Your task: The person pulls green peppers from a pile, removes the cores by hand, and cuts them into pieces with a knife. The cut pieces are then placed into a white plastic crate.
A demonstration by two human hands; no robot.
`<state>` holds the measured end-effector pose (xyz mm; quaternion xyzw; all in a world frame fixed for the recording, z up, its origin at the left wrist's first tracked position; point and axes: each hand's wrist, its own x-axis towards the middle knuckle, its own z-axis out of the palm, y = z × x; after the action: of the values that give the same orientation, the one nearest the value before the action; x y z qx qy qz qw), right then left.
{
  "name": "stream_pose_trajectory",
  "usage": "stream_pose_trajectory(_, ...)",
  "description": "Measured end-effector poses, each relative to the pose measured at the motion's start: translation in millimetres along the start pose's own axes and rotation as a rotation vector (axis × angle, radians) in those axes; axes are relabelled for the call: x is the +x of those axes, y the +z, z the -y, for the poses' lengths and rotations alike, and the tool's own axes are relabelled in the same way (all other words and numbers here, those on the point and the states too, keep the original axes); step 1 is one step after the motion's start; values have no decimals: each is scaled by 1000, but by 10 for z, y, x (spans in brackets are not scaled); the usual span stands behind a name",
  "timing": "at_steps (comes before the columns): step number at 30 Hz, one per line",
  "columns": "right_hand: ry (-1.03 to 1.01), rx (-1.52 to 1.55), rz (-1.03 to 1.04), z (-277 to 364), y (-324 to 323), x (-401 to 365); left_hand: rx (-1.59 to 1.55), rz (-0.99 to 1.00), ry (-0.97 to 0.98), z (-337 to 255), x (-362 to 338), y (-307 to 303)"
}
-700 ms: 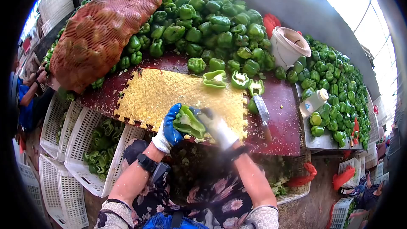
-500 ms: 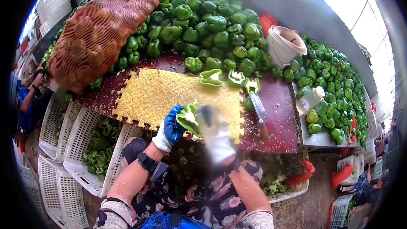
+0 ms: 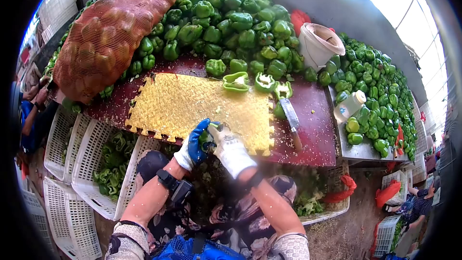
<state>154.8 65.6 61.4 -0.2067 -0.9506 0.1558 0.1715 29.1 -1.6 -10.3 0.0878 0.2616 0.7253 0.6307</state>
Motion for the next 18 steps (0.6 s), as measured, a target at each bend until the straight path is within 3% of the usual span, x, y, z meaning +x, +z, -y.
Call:
stream_pose_trajectory(2, 61, -28, 49, 11, -51, -38, 7, 10, -15, -23, -77, 109)
stream_pose_trajectory(4, 201, -62, 192, 159, -232, -28, 441, 83, 264, 21, -119, 117)
stream_pose_trajectory(5, 202, -62, 192, 175, -241, -21, 441, 84, 262, 48, -137, 123)
stream_pose_trajectory(7, 326, 48, 221, 199, -237, -12, 791, 85, 693, 94, -163, 131)
stream_pose_trajectory(8, 327, 48, 221, 160, -159, -50, 791, 86, 692, 64, -138, 126)
stream_pose_trajectory(10, 391, 170, -47, 182, -63, -102, 176, 48, 159, -14, -61, 74)
stream_pose_trajectory(12, 395, 197, -9, 171, -74, -105, 167, 15, 197, 7, -45, 56)
stream_pose_trajectory(14, 368, 10, -52, 168, -81, -79, 162, -13, 233, 22, -24, 65)
stream_pose_trajectory(16, 336, 59, -49, 133, -47, -100, 286, -146, 402, 3, -61, 174)
stream_pose_trajectory(18, 308, 105, -46, 18, 66, -102, 280, -185, 395, 21, -79, 243)
